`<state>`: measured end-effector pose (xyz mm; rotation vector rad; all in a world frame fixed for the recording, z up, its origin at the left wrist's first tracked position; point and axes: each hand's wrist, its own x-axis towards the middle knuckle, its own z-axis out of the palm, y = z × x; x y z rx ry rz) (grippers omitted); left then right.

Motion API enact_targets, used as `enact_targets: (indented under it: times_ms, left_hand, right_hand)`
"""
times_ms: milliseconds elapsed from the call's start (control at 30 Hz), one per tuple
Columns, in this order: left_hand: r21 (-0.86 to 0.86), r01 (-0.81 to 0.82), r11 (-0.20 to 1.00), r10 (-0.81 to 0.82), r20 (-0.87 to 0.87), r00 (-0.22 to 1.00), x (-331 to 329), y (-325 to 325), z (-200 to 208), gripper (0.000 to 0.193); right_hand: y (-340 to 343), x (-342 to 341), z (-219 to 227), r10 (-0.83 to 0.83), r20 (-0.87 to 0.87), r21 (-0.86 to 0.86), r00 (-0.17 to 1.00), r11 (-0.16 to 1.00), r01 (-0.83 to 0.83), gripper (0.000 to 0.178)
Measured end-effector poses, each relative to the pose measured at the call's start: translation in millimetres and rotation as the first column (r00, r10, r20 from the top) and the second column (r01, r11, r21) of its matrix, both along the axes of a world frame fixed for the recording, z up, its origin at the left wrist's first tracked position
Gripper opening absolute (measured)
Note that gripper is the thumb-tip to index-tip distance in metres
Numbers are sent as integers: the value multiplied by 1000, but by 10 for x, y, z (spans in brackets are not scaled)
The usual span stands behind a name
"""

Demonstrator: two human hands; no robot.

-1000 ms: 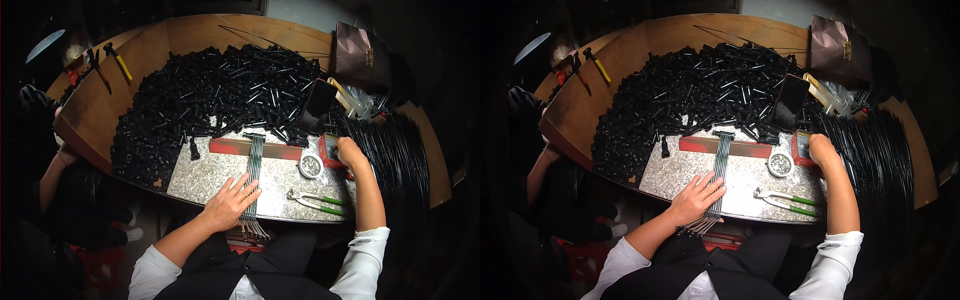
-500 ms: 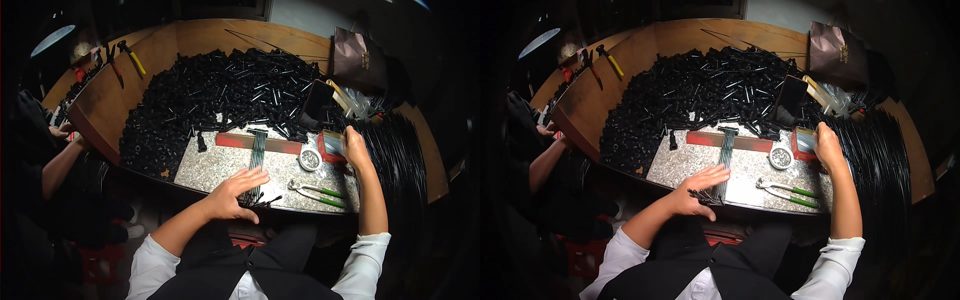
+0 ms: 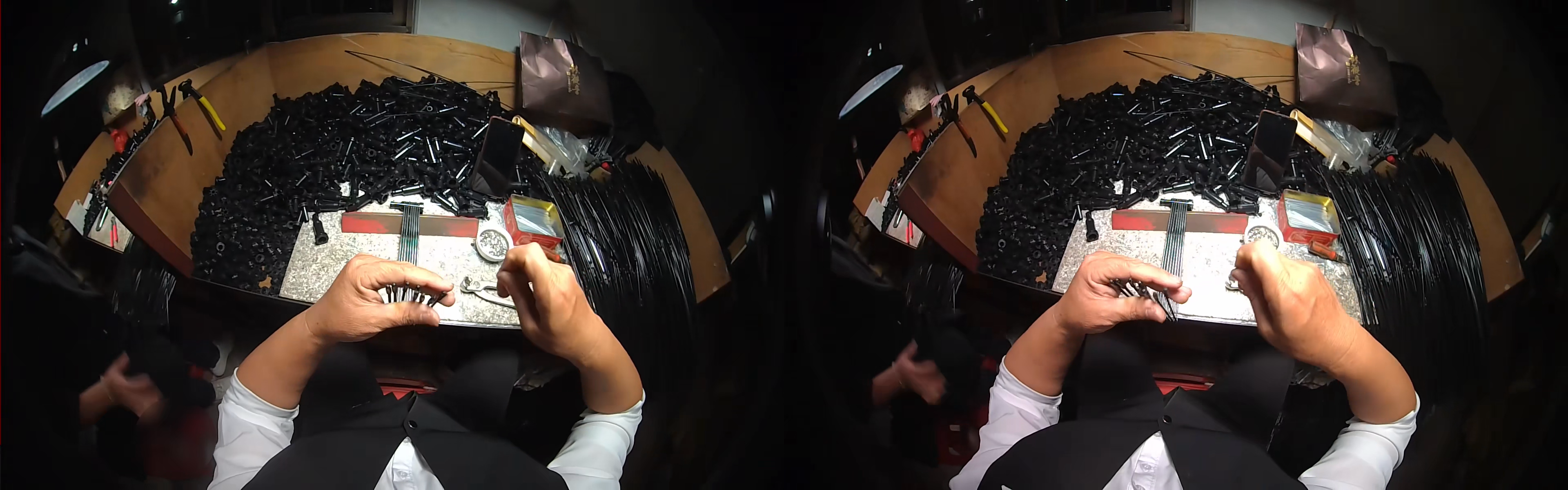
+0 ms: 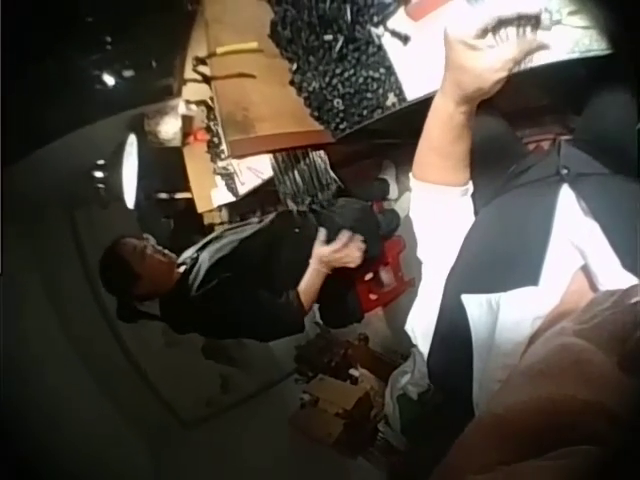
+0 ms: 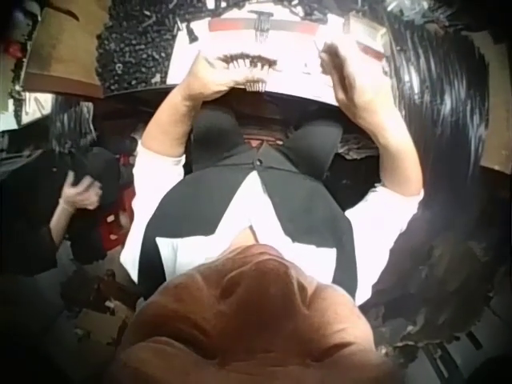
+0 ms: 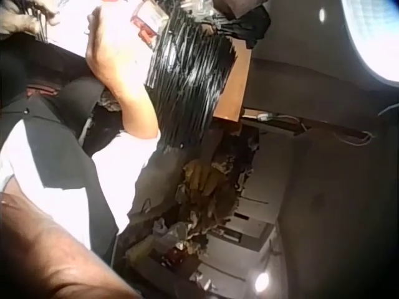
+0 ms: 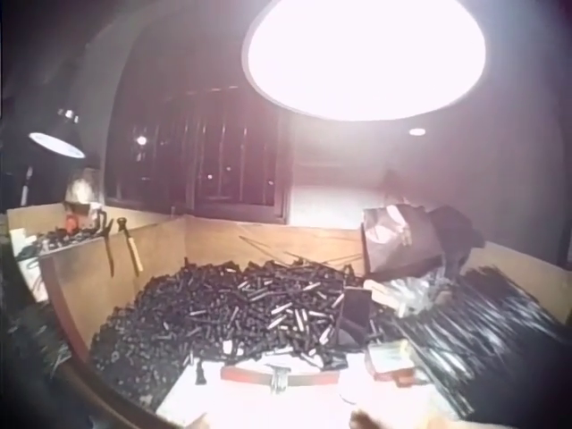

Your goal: The person is bundling several black wires together, inserting them into connectors, and using pliers to crimp or secure the assembly at a manufacturing workbench.

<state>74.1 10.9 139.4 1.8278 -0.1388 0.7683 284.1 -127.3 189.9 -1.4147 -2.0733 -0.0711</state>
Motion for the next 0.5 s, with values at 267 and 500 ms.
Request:
enact_targets:
  times_ms: [267,500]
  left_hand:
    - [110,-229,967,221,74,972,20,-112,5,21]
    - [-33,-149,988,149,7,989,19,-94,-2,28]
  right_hand:
    - [-96,-137,60,84,32,0,996,996,-84,21]
    - [-63,-205,80,90,12,37,996,995,-91,23]
